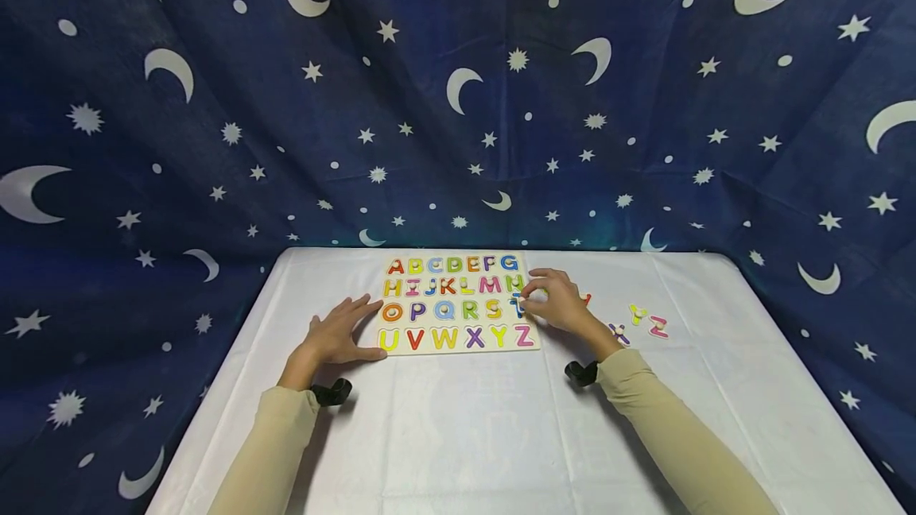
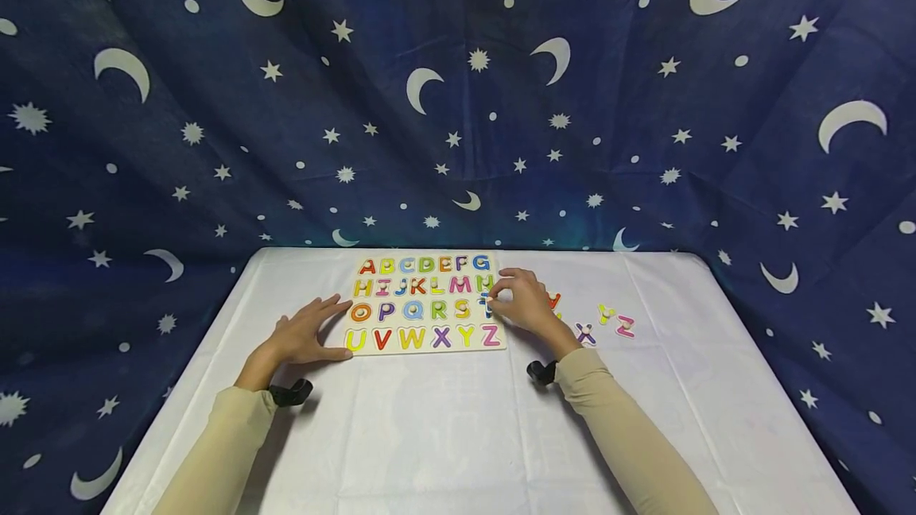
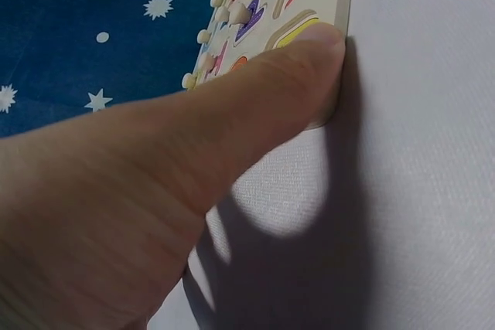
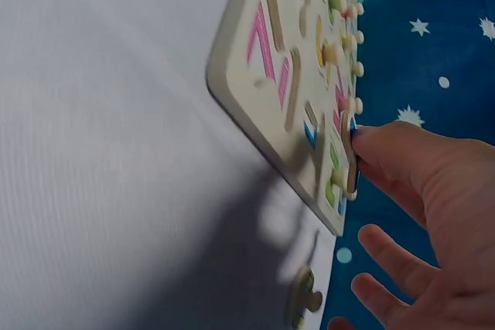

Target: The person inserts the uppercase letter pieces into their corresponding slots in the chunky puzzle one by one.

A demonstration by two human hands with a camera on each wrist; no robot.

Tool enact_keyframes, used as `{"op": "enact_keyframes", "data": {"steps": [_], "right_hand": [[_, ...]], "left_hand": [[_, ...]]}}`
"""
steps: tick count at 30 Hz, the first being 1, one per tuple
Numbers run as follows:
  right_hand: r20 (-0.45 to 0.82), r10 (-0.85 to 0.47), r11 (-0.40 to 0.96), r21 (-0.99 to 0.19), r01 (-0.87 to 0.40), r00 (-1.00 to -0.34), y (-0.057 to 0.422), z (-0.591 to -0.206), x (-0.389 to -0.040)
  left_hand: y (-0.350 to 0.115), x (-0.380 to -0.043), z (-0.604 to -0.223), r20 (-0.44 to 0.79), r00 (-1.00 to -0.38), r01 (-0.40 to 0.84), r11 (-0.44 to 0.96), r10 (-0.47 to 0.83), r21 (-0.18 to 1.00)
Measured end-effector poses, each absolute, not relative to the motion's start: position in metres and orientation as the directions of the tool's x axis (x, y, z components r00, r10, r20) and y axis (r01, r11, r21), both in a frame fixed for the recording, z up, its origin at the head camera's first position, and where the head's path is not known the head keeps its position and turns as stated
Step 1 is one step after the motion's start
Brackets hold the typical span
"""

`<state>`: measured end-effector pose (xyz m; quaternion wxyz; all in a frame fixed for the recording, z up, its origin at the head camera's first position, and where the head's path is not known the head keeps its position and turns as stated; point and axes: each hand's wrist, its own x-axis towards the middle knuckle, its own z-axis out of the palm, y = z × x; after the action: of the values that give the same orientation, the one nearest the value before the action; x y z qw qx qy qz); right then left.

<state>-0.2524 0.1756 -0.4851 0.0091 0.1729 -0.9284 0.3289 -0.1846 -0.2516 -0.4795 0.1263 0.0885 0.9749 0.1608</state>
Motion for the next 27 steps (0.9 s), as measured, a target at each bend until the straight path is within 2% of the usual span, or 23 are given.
{"op": "enact_keyframes", "data": {"steps": [10,27], "right_hand": [[0.139,-0.342,0.772,-0.522,-0.362,-0.929,0.168,-0.497,-0.251],[0.127,-0.342,0.775,-0.522,-0.356,-0.931,0.170,-0.496,-0.250]], "left_hand": [[-0.254,-0.185,-0.482,-0.218,-0.951,0.140,0.935,0.218,0.325],[-0.255,-0.187,-0.483,-0.184,-0.960,0.142,0.934,0.210,0.327]]}}
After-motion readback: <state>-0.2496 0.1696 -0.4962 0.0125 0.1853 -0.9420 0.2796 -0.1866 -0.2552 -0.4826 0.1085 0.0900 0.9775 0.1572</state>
